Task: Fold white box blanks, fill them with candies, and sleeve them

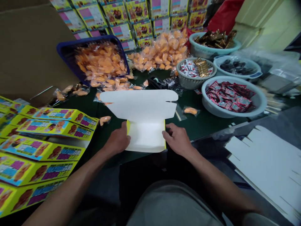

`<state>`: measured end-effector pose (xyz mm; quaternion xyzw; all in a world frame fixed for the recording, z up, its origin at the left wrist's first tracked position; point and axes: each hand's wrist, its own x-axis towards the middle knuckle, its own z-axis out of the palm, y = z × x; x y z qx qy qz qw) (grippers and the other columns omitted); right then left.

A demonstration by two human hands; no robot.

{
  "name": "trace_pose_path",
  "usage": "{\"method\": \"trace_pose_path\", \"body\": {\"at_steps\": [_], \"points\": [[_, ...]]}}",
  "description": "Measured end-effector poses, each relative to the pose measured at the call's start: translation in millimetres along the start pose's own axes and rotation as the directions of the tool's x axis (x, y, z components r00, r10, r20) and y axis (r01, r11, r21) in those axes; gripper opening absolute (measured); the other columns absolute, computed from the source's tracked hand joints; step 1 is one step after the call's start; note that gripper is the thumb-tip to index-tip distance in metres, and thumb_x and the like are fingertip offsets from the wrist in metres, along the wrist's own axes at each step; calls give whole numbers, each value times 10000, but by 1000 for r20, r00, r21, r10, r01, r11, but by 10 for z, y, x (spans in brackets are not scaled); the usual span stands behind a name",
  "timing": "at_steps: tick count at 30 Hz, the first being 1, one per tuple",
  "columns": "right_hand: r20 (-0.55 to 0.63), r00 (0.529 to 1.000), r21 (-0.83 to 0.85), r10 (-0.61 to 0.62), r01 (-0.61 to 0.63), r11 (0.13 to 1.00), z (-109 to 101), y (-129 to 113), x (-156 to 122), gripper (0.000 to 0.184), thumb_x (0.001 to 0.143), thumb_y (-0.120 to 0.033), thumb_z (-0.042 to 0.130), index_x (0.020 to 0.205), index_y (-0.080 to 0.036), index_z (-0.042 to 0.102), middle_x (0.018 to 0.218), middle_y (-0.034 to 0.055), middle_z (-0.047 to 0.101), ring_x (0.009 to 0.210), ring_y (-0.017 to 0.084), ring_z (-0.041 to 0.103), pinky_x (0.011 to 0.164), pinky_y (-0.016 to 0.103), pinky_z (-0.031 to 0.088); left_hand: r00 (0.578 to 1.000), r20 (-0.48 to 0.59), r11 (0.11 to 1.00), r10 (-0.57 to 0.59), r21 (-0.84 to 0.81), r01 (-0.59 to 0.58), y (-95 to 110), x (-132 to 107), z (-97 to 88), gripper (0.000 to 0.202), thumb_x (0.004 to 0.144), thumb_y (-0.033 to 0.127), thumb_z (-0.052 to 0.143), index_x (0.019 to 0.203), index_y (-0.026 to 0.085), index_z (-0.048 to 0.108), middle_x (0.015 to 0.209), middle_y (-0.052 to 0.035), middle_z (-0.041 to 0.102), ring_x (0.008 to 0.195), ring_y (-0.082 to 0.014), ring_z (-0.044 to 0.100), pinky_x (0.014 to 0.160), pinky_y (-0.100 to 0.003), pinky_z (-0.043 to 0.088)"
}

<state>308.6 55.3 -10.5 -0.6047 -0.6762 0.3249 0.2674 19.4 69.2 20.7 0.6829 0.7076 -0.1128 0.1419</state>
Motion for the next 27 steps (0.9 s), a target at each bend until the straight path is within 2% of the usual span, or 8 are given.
{"method": "trace_pose_path", "body": {"at_steps": [3, 7, 13, 16, 18, 22, 24, 27], "points": [[-18, 998, -202, -62, 57, 978, 27, -71, 117, 216, 996, -308, 568, 977, -176, 738, 823, 66, 764, 740, 187, 676, 682, 294, 329, 1000, -7, 1000, -6, -10, 6, -64, -55, 6, 558, 964, 270, 359, 1485, 68, 358, 1010, -201, 745, 950, -377, 741, 774, -423, 490], [-13, 996, -421, -88, 74, 904, 134, -183, 197, 203, 993, -249, 542, 935, -163, 717, 863, 110, 780, 775, 211, 697, 674, 317, 276, 1000, 3, 999, 25, -21, -24, -234, -121, 50, 464, 1041, 388, 263, 1355, 110, 462, 1033, -197, 743, 967, -358, 746, 761, -398, 468], [62, 991, -404, -121, 136, 904, 145, -265, 294, 309, 1082, -315, 471, 990, -195, 740, 934, 81, 796, 846, 214, 722, 709, 304, 354, 991, -15, 990, -134, -43, 134, -481, -204, 147, 464, 1040, 354, 235, 1345, 112, 486, 1034, -205, 756, 942, -381, 752, 721, -385, 439], [-96, 975, -442, -199, 137, 886, -9, -110, 388, 428, 1137, -403, 385, 1265, -176, 724, 1182, 111, 783, 1090, 249, 701, 905, 330, 455, 989, -33, 986, -144, -87, 141, -598, -225, 171, 458, 1032, 355, 279, 1317, 103, 534, 1032, -204, 763, 925, -390, 747, 743, -392, 460], [-151, 960, -560, -235, 112, 821, -103, 53, 425, 493, 1128, -423, 408, 1411, -100, 650, 1342, 175, 723, 1222, 312, 633, 1039, 411, 454, 986, -40, 982, -161, -101, 157, -681, -224, 181, 475, 1021, 366, 316, 1319, 95, 568, 1025, -201, 768, 920, -395, 746, 767, -409, 486], [2, 965, -702, -263, 189, 687, -144, 371, 236, 541, 1102, -480, 467, 1425, -85, 647, 1493, 193, 638, 1228, 381, 576, 1022, 534, 478, 975, -102, 970, -198, -167, 179, -799, -245, 179, 658, 1033, 471, 317, 1512, 59, 502, 1233, -254, 742, 1102, -427, 733, 915, -476, 525], [33, 953, -677, -302, 244, 695, -141, 480, 23, 509, 1107, -465, 464, 1434, -120, 647, 1538, 153, 616, 1250, 359, 564, 1040, 531, 484, 964, -131, 955, -233, -216, 202, -803, -323, 183, 778, 1033, 595, 307, 1569, 53, 461, 1292, -263, 722, 1172, -442, 710, 984, -512, 521], [13, 936, -591, -351, 290, 753, -198, 568, -267, 565, 1092, -511, 504, 1504, -134, 592, 1572, 154, 585, 1286, 325, 553, 1087, 510, 487, 903, -259, 915, -342, -312, 257, -711, -565, 239, 843, 1008, 736, 306, 1562, 128, 492, 1146, -168, 773, 1066, -431, 730, 938, -550, 549]]}}
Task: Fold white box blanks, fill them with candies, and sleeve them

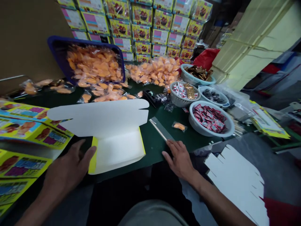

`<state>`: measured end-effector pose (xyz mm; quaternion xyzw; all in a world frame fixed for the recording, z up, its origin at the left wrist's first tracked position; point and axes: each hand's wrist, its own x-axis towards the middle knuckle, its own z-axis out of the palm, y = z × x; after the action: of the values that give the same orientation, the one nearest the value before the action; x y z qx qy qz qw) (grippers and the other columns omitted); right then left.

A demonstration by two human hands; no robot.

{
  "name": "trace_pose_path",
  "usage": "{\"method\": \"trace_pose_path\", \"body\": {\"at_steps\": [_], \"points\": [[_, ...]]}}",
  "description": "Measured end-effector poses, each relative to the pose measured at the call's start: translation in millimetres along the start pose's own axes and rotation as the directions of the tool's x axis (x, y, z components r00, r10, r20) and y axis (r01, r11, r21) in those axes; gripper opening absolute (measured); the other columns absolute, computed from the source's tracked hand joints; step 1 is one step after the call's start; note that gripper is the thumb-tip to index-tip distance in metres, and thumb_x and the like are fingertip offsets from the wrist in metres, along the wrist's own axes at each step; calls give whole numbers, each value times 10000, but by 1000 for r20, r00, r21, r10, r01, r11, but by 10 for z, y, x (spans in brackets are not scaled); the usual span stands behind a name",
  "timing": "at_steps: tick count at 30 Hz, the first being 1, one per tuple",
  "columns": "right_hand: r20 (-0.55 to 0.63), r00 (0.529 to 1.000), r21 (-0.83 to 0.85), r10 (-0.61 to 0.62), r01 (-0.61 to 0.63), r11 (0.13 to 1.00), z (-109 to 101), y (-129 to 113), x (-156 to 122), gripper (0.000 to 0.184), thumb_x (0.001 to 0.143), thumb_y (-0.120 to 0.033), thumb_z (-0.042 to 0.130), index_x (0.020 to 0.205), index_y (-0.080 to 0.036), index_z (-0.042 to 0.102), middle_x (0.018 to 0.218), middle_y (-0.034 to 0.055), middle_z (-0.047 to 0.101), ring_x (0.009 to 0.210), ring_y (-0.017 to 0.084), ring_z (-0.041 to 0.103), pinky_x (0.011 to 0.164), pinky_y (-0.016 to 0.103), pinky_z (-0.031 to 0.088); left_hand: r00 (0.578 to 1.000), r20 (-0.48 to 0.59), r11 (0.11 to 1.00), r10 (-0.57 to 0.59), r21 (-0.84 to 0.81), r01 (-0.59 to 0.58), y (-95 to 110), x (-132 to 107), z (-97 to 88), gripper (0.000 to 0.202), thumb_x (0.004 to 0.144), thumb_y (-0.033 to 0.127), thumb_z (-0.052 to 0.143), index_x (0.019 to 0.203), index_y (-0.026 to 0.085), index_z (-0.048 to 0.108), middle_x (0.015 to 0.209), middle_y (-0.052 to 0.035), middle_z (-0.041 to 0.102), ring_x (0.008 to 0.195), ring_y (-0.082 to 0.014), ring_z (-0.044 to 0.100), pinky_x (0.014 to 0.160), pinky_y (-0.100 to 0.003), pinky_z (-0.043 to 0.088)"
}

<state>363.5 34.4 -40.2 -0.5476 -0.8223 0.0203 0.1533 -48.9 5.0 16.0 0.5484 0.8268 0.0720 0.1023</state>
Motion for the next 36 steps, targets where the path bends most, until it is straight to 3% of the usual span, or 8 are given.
{"method": "trace_pose_path", "body": {"at_steps": [3, 5, 10, 17, 19, 23, 31, 36], "points": [[11, 999, 4, -42, 42, 999, -57, 64, -156, 897, 979, -704, 619, 1637, -123, 435, 1672, 198, 459, 1346, 378, 516, 1053, 561, 504, 929, -360, 987, 88, -96, -131, 49, -382, 56, 755, 1013, 723, 392, 1525, 186, 531, 1117, -126, 741, 1057, -373, 715, 931, -520, 573], [28, 995, -22, -92, 93, 995, -31, 141, -231, 854, 971, -668, 659, 1621, -145, 471, 1652, 190, 492, 1316, 395, 539, 997, 569, 522, 840, -481, 953, 253, -24, -301, 87, -610, 139, 697, 1012, 654, 516, 1536, 194, 513, 1266, -165, 677, 1201, -371, 655, 1024, -512, 556], [-147, 974, 125, -171, 190, 974, 127, 457, -526, 294, 1040, -176, 571, 1276, -222, 741, 1258, 112, 764, 999, 247, 673, 906, 430, 582, 756, -388, 849, 526, 192, -492, 68, -843, 450, 522, 1001, 319, 678, 1483, 220, 504, 1475, -229, 532, 1334, -401, 575, 1086, -577, 520], [-227, 968, 103, 110, -88, 991, -513, 704, -589, 283, 1016, -452, 659, 1167, -238, 765, 1005, 70, 778, 795, 232, 732, 628, 339, 540, 734, -434, 826, 523, 45, -562, -90, -808, 674, 329, 997, 142, 647, 1313, 222, 602, 1485, -183, 561, 1420, -331, 548, 1129, -509, 533], [-273, 958, 85, 84, -63, 994, -776, 541, -418, 331, 1007, -478, 683, 1233, -252, 771, 1083, 66, 787, 872, 230, 751, 689, 335, 551, 731, -433, 817, 527, 21, -576, -103, -802, 679, 316, 1000, 139, 642, 1305, 212, 602, 1480, -179, 571, 1433, -325, 539, 1148, -505, 524], [-211, 921, 182, -328, 367, 912, -913, -37, 170, 230, 1019, -236, 663, 1218, -272, 772, 1101, 41, 781, 969, 181, 731, 828, 310, 550, 724, -445, 810, 527, 3, -587, -122, -787, 695, 272, 1001, 141, 647, 1263, 181, 590, 1458, -188, 599, 1450, -326, 529, 1164, -506, 511], [251, 782, 87, -570, 569, 818, -335, -954, 1304, 343, 932, -26, 505, 1043, -186, 788, 956, 80, 746, 979, 228, 583, 875, 375, 382, 729, -398, 811, 557, 68, -581, -142, -767, 623, 35, 1013, 176, 618, 1038, 185, 641, 1437, -170, 660, 1452, -345, 548, 1108, -507, 509], [307, 729, 43, -612, 632, 774, -73, -1228, 1498, 202, 909, -36, 602, 848, -154, 754, 849, 109, 722, 963, 246, 606, 845, 355, 433, 644, -351, 721, 680, 159, -675, -192, -684, 583, 185, 980, 77, 531, 1004, 198, 668, 1544, -107, 629, 1547, -315, 462, 1267, -527, 342]]}}
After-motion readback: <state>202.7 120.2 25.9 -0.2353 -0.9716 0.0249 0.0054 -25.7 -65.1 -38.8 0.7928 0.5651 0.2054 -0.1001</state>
